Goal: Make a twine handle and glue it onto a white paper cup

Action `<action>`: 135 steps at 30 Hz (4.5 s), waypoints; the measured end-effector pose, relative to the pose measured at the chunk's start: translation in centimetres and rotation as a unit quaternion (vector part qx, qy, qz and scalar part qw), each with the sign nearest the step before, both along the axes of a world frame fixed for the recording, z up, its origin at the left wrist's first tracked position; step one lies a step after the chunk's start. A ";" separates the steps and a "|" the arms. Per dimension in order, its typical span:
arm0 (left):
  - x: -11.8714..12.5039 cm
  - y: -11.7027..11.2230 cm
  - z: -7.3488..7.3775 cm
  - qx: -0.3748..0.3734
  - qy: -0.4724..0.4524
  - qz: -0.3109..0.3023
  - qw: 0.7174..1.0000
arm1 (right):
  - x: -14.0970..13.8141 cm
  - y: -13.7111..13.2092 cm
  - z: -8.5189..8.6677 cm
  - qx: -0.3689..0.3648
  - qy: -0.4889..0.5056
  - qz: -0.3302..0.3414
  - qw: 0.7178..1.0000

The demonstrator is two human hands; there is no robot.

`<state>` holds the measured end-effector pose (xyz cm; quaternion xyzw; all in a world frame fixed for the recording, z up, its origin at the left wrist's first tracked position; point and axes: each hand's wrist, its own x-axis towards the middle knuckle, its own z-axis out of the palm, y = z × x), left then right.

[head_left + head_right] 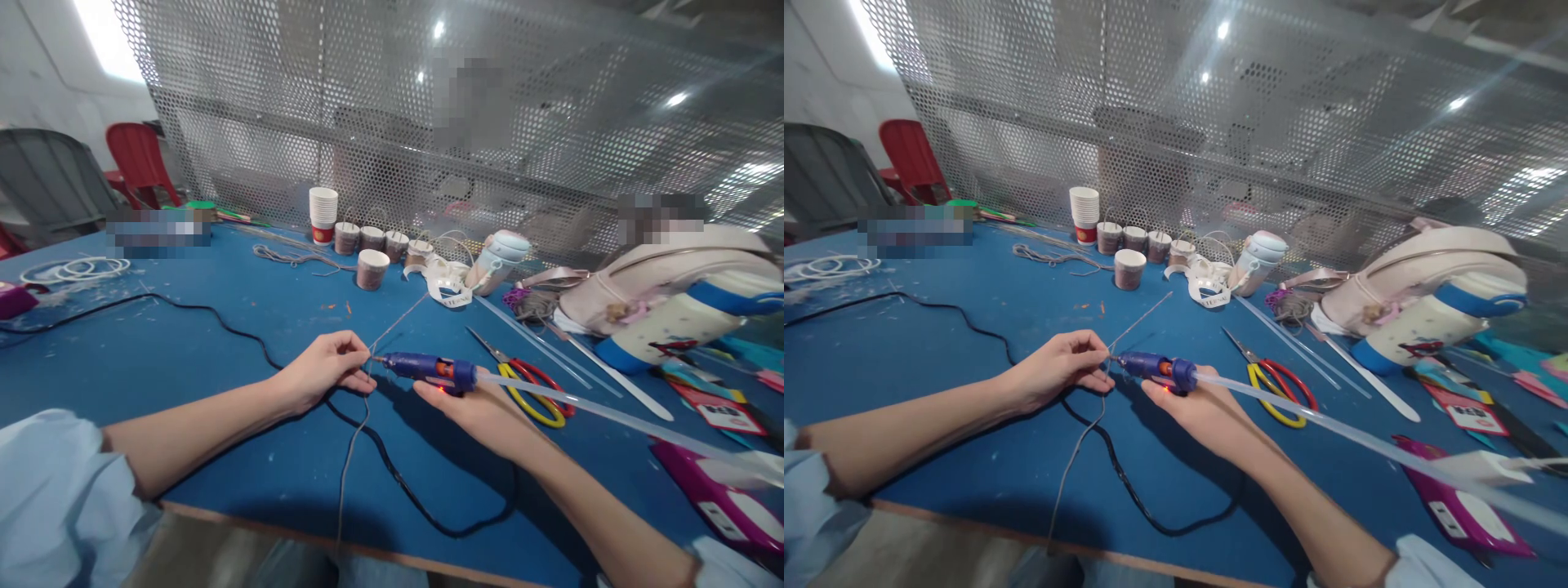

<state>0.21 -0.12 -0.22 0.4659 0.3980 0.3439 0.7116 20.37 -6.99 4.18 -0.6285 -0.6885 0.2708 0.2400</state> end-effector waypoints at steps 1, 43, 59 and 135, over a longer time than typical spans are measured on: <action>0.0 0.0 0.0 0.001 -0.002 0.001 1.000 | 0.1 0.0 0.1 -0.012 0.000 0.011 1.000; 0.0 0.1 -0.3 0.017 0.009 -0.006 1.000 | -0.3 -0.3 1.0 0.014 -0.015 -0.006 1.000; 0.1 0.1 -0.3 0.023 -0.001 0.001 1.000 | -0.1 -0.5 1.0 -0.034 -0.025 0.017 0.999; -0.4 -0.1 0.8 0.042 -0.099 0.114 0.988 | -6.9 3.2 -4.9 0.175 0.263 -0.062 0.947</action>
